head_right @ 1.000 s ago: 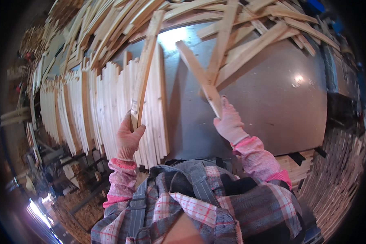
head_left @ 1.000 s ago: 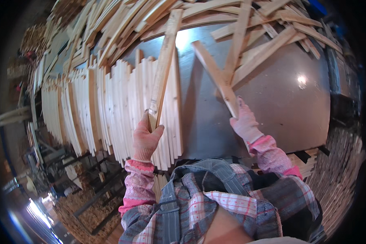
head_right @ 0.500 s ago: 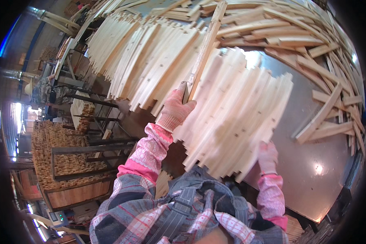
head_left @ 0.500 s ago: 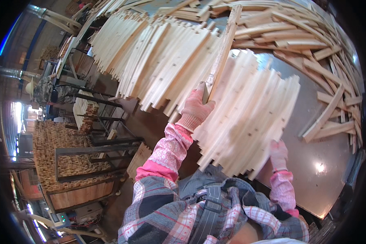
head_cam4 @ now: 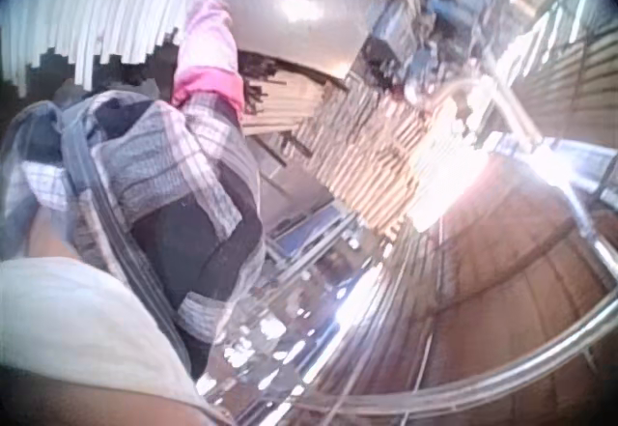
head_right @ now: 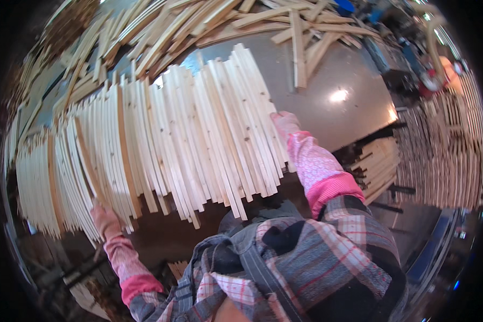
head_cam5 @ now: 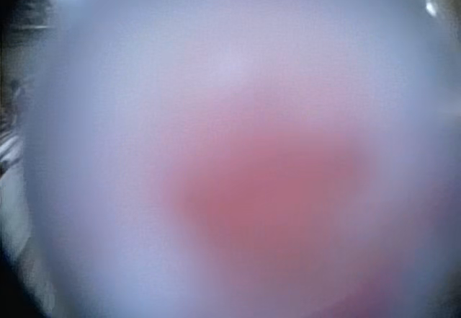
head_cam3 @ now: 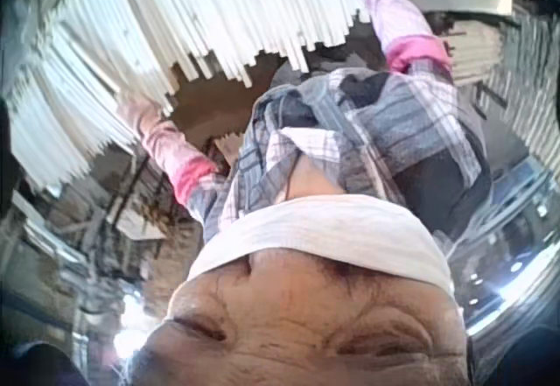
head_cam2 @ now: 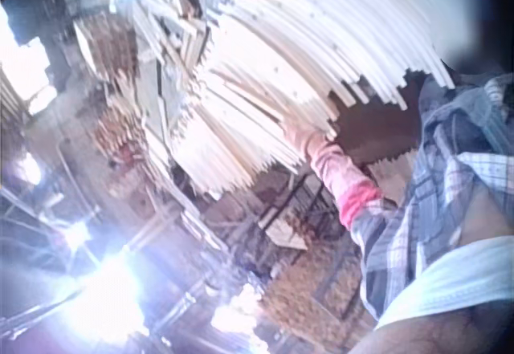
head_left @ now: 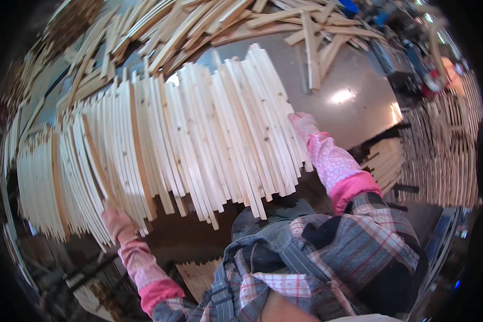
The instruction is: The person sorts through a pile of wood slats on a metal table, aligning them into parallel rows and picking up a stack of sorted slats.
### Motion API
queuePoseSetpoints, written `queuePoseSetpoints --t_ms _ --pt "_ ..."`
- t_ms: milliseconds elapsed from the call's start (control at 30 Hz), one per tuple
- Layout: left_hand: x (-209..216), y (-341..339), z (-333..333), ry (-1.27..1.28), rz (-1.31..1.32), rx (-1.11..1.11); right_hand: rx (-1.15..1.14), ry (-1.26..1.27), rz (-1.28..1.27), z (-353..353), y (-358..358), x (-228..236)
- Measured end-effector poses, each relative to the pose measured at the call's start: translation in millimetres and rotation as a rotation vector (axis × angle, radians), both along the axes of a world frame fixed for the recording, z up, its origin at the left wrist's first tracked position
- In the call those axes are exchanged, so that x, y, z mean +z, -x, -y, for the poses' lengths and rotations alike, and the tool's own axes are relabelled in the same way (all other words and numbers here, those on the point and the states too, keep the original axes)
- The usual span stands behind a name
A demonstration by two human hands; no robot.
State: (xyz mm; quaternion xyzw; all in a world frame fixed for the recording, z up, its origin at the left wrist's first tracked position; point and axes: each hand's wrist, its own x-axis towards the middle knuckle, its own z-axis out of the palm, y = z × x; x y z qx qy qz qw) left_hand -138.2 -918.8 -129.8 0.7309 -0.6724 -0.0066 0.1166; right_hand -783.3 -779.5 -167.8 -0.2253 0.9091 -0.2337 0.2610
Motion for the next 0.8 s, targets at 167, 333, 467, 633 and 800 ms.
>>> queuePoseSetpoints --t_ms 167,333,467,633,800 --pt "21 -5 1 -0.160 0.238 0.103 -0.053 -0.070 0.032 -6 -17 2" --pt "15 -18 1 0.016 0.407 0.126 0.054 -0.080 -0.050 -7 13 38" --pt "45 53 -28 0.117 -0.150 -0.046 -0.094 -0.143 -0.256 30 75 51" --pt "45 168 -96 0.062 -0.449 -0.215 0.170 -0.300 -0.329 76 85 45" --pt "-2 230 -232 -0.275 -0.939 0.185 0.307 -0.196 -0.310 59 119 -4"
